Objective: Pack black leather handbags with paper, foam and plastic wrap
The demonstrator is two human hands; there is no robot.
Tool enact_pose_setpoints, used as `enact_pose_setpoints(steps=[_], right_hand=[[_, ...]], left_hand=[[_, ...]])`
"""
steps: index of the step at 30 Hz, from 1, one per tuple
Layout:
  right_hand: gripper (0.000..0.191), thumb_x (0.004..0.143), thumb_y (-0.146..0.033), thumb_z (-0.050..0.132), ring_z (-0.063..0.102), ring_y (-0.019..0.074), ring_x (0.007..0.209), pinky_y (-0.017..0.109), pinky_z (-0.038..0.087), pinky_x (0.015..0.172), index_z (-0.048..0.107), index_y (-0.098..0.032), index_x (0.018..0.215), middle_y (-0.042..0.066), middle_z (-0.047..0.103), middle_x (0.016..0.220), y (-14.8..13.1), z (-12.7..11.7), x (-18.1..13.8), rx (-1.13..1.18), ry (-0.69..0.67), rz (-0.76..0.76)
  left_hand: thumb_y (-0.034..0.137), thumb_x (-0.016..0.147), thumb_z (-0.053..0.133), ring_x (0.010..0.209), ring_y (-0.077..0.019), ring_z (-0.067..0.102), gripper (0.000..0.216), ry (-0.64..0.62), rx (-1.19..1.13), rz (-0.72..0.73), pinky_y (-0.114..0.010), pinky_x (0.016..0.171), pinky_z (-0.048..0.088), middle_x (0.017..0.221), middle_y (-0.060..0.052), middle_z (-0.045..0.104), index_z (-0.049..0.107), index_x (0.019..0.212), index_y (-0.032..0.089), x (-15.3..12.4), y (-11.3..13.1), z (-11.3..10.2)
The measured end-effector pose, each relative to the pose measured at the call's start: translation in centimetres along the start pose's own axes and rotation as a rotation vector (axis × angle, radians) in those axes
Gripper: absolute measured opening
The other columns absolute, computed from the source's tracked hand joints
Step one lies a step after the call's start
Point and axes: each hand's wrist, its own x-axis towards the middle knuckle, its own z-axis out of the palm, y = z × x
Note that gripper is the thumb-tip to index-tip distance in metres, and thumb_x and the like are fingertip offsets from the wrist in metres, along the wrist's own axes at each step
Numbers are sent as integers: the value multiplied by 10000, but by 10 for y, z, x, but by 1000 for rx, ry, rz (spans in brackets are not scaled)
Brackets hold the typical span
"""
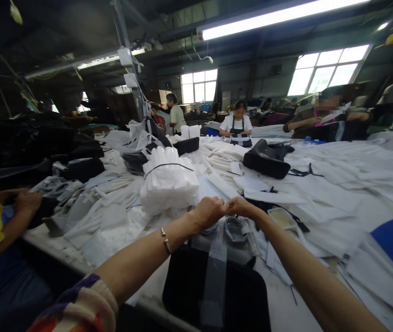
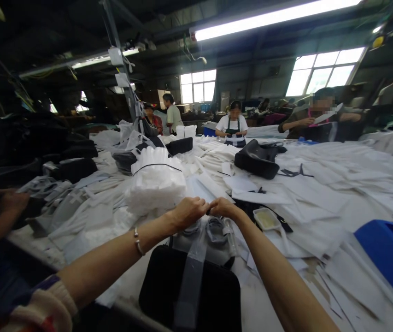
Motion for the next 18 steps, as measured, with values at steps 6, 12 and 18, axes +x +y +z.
enact_pose_setpoints(steps=[6,12,18], right_hand=[[336,597,-168,740,611,183,715,276,431,658,781,-237,924,-2,700,743,-47,-7,-40,-184,107,-83],[145,773,-291,614,623,196,743,289,402,695,751,-248,790,21,709,751,-67,27,-69,-354,256,-101],[200,789,-422,570,648,256,707,359,470,686,674,-260,843,41,709,763,-47,44,-72,-314,500,-76]], left_hand=[[101,922,457,947,-212,629,203,176,-248,-227,-305,819,508,992,-99,663,630,1015,155,-27,17,11],[139,865,549,927,-167,631,127,372,-855,-543,-278,870,496,990,-47,652,602,970,187,-48,33,22],[492,981,312,629,-226,665,489,146,-1872,-892,-378,623,558,744,-147,654,564,783,123,-41,35,42]])
